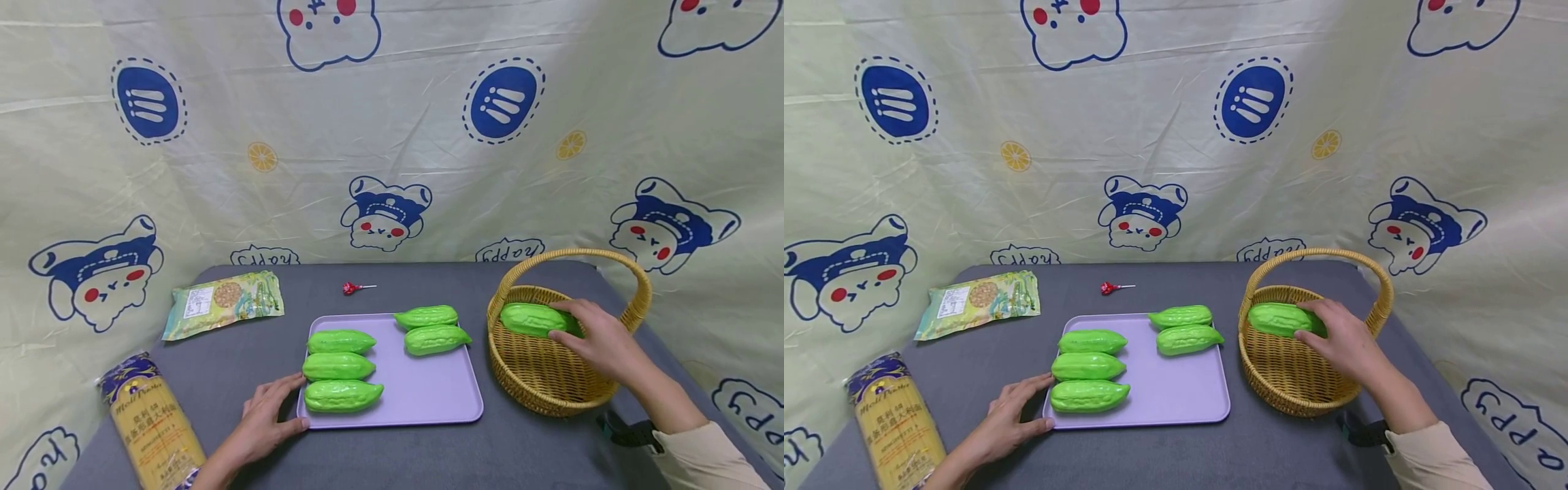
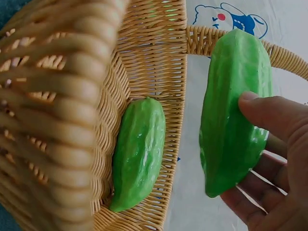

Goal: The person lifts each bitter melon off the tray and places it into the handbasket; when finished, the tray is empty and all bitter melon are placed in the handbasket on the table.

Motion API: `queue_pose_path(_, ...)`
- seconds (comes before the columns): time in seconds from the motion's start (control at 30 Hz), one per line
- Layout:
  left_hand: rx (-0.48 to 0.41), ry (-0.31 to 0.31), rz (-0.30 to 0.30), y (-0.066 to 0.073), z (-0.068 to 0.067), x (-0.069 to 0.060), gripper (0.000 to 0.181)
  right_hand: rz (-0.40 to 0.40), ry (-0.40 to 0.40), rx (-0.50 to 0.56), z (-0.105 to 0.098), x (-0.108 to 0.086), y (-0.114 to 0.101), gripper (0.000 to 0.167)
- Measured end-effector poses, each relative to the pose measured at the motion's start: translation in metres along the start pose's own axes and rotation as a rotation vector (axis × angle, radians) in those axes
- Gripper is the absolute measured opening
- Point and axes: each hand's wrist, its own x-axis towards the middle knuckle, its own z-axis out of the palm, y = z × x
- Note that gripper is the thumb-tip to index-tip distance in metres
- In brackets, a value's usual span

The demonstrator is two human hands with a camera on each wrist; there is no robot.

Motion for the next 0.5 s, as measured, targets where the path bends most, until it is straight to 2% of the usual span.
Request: queue_pose_path(0.5, 0.002, 0.008, -0.003, -0.001, 0.002, 0.002, 0.064, 0.056, -0.148, -0.020, 0.001, 0.020, 0.009, 0.048)
